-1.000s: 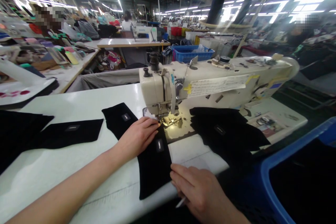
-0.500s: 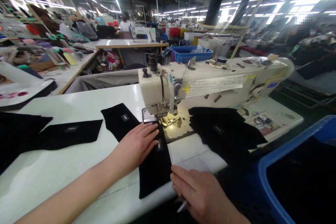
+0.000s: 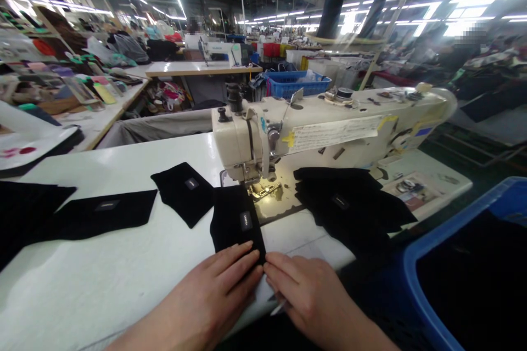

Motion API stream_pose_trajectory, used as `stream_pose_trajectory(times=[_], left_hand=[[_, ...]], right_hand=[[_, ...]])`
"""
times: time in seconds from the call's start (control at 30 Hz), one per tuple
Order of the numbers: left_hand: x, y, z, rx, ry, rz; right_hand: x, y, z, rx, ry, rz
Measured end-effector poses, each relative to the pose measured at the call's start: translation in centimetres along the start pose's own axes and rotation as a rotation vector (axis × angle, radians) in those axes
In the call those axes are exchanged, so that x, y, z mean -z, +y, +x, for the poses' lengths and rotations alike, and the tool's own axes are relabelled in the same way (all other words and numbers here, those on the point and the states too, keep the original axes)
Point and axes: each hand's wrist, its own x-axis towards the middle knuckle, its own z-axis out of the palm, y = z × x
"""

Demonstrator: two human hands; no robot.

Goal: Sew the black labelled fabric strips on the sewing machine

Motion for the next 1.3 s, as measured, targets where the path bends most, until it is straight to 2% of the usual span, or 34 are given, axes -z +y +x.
stream_pose_trajectory(times=[0.27,0.47,0.6,0.73,1.13,1.3], left_hand=[[-1.0,-1.6,0.3,0.011,0.124,0.025],[-0.7,-2.7,1.1,-0.016,0.107,0.069],[-0.9,-3.5,1.3,-0.008,0.169,0.037],[-0.9,-4.4,1.5,0.006,0.122,0.037],[-0.7,-6.7,2.0,0.022,0.126,0.009],[-0.7,-7.9,2.1,0.024,0.125,0.004]], right_hand=[[0.4,0.6,1.7,-0.113,-0.158,-0.031],[0.2,1.2,2.7,-0.134,-0.186,-0.072],[0.0,1.7,3.5,-0.144,-0.178,-0.108],[-0.5,2.2,4.1,-0.151,-0.143,-0.136],[-0.4,3.0,6.1,-0.178,-0.159,-0.156],[-0.7,2.9,5.7,-0.177,-0.136,-0.155]])
